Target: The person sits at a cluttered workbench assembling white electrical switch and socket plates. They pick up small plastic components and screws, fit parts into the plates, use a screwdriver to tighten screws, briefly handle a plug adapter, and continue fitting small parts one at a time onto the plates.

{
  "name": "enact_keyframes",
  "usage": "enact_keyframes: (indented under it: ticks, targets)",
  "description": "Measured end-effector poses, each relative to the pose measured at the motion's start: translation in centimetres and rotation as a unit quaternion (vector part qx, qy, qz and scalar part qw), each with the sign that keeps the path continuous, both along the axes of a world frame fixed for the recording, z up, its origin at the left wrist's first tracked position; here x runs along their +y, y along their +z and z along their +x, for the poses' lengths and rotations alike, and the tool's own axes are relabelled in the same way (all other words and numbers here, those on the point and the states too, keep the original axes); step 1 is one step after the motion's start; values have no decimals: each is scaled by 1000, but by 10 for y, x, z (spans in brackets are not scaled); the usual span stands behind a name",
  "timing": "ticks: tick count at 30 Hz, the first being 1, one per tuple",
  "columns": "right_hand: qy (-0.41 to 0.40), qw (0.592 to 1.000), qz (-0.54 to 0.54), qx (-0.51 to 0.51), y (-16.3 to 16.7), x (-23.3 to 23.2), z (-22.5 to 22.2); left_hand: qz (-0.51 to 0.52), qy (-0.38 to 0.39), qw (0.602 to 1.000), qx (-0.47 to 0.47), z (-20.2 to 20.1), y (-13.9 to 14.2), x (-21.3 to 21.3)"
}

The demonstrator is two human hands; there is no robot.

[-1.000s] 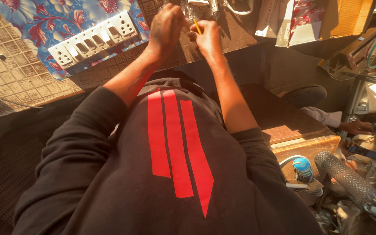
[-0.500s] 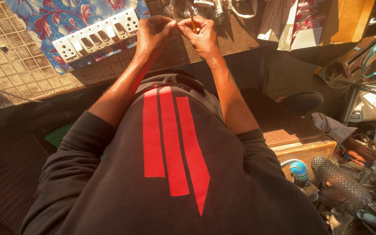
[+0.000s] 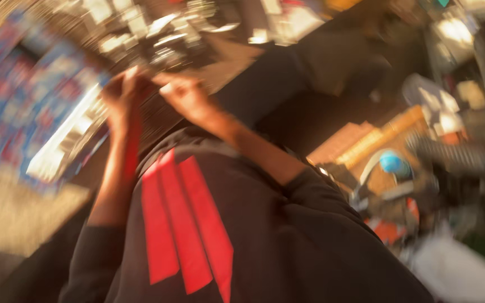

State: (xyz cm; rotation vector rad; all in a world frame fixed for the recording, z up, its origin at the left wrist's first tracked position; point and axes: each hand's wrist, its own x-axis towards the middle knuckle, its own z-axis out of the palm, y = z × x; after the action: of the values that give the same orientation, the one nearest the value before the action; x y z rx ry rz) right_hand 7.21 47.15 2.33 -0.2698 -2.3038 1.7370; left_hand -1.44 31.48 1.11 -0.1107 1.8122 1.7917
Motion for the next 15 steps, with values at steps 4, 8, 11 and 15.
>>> enact_keyframes:
  ticks: [4, 8, 11, 15]
  targets:
    - [-40, 989, 1, -145, 16, -2, 7, 59, -7, 997, 57, 7, 1, 5]
    - [-50, 985, 76, -146, 23, -3, 12, 94, 0, 994, 51, 7, -1, 8]
    - [-60, 979, 77, -179, 23, -4, 20, 91, -34, 992, 85, 6, -3, 11]
    - [-90, 978, 99, -160, 22, -4, 33, 52, -99, 982, 151, 5, -1, 16]
